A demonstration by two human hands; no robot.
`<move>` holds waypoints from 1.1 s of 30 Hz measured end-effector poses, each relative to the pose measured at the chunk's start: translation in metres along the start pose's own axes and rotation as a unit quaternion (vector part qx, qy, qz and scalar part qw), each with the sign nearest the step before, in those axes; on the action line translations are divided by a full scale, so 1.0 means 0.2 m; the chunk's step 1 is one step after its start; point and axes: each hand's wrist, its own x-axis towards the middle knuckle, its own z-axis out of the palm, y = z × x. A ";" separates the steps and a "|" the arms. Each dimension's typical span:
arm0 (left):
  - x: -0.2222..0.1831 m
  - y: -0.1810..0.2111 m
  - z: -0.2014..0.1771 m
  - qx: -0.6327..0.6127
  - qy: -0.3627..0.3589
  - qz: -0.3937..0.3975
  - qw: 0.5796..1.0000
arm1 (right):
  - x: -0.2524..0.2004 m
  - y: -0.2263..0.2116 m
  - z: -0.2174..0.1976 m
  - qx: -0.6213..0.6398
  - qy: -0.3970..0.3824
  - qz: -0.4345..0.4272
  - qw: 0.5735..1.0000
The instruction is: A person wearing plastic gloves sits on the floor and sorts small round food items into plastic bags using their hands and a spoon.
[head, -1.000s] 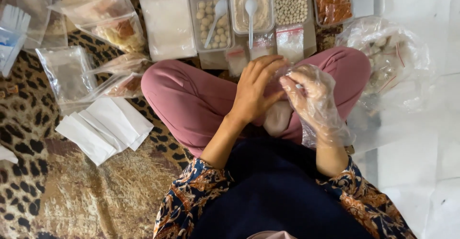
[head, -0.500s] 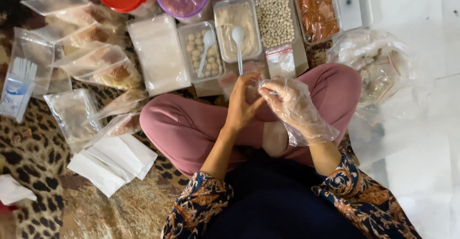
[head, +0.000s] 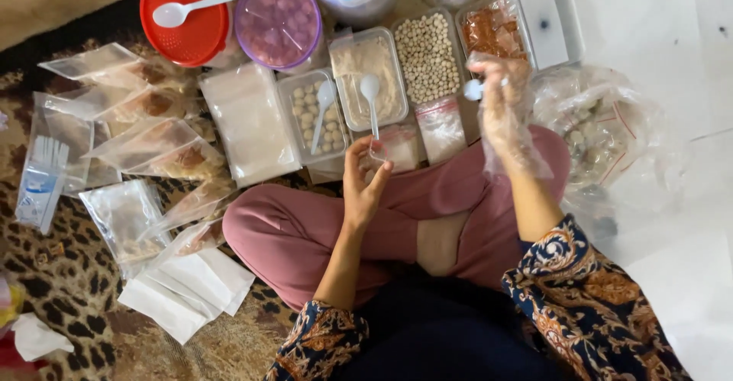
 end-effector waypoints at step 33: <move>0.23 0.11 0.11 0.235 -0.044 0.070 0.968 | 0.13 -0.07 -0.01 0.471 0.189 0.561 0.654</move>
